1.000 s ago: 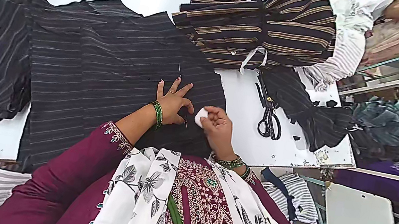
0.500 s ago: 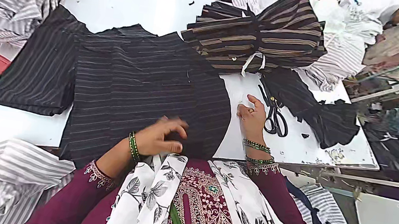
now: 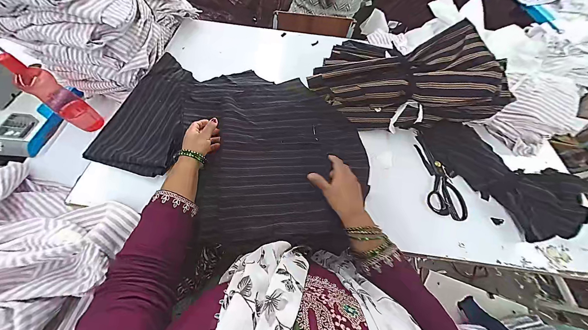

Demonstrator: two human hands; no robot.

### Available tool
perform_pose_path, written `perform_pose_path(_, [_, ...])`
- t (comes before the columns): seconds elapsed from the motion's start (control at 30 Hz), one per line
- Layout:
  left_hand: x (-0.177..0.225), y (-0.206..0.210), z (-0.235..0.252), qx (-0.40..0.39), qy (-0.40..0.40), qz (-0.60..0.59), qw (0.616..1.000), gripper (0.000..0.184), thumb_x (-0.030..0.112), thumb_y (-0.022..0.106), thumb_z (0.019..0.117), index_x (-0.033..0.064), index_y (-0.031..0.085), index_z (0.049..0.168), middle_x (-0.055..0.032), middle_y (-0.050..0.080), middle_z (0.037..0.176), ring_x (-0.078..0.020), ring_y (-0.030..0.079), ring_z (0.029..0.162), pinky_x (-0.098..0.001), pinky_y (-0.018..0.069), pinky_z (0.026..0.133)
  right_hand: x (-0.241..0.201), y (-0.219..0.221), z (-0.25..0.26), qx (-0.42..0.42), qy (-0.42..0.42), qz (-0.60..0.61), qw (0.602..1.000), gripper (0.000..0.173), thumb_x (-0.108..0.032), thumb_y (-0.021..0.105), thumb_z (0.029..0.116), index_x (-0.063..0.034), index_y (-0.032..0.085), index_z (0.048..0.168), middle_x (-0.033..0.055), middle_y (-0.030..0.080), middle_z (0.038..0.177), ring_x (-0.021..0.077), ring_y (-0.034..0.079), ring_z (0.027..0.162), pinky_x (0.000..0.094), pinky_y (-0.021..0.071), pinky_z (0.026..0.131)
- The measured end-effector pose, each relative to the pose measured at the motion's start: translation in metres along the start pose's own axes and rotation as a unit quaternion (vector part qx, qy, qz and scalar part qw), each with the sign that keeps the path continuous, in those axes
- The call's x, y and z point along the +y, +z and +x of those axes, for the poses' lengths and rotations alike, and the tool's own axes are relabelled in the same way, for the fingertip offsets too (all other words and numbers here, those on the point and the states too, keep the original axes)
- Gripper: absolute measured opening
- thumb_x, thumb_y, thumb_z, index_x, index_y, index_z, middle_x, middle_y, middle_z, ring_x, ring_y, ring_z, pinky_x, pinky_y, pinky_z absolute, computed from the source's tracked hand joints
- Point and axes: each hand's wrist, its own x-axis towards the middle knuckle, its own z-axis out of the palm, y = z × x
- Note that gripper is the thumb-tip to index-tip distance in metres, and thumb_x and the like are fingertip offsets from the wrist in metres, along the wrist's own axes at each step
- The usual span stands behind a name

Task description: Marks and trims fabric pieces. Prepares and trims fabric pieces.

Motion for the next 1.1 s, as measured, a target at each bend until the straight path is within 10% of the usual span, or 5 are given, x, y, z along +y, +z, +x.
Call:
perform_pose_path(0.13, [-0.006,0.007,0.002,0.002,0.058,0.125,0.990,0.057,0.036,0.059,0.1044,-0.0027,0.047,0.144,-0.0252,0.065,0.126,-0.0341,0.063,0.112,-0.0515,0.0484,0.098,-0.022,0.001,0.010,-0.017,0.014,-0.032,0.999,0.057,-0.009,0.058,0.0983,-0.0066,0.042,0.153,0.0193,0.067,0.106,0.0332,0.065,0.097,0.0493,0.0497,0.093])
perform_pose_path(0.6, [-0.001,0.014,0.011,-0.046,0.065,0.189,0.979,0.063,0.044,0.059,0.1032,-0.0037,0.051,0.142,-0.0264,0.066,0.122,-0.0368,0.064,0.112,-0.0546,0.0464,0.100,-0.035,-0.001,0.015,0.003,0.026,0.025,0.999,0.038,-0.019,0.067,0.0997,0.0065,0.063,0.127,0.0277,0.064,0.125,0.0375,0.060,0.123,0.0529,0.0429,0.107])
perform_pose_path(0.8, [0.008,0.023,0.012,-0.099,0.001,0.122,0.988,0.065,0.045,0.062,0.1012,-0.0003,0.046,0.145,-0.0245,0.064,0.117,-0.0309,0.068,0.093,-0.0455,0.0566,0.086,-0.021,0.007,-0.007,0.145,-0.063,-0.123,0.980,0.083,-0.041,0.068,0.0959,0.0023,0.034,0.157,0.0277,0.037,0.159,0.0472,0.039,0.144,0.0670,0.0326,0.112])
perform_pose_path(1.0, [0.017,0.035,0.032,-0.074,0.094,0.248,0.961,0.037,0.028,0.060,0.1044,-0.0088,0.063,0.107,-0.0310,0.065,0.104,-0.0445,0.063,0.100,-0.0635,0.0470,0.089,-0.072,0.097,-0.032,-0.199,-0.324,-0.110,0.918,0.080,-0.064,0.056,0.0952,-0.0147,0.043,0.157,0.0140,0.023,0.170,0.0367,0.010,0.158,0.0680,-0.0014,0.121])
perform_pose_path(1.1, [0.024,0.022,0.006,-0.067,0.252,0.163,0.952,0.031,0.020,0.059,0.1050,-0.0104,0.063,0.104,-0.0263,0.065,0.098,-0.0360,0.063,0.094,-0.0557,0.0479,0.088,-0.051,0.052,-0.023,-0.076,-0.302,0.015,0.950,0.052,-0.046,0.053,0.1020,-0.0045,0.071,0.128,0.0153,0.065,0.137,0.0303,0.055,0.136,0.0593,0.0288,0.120])
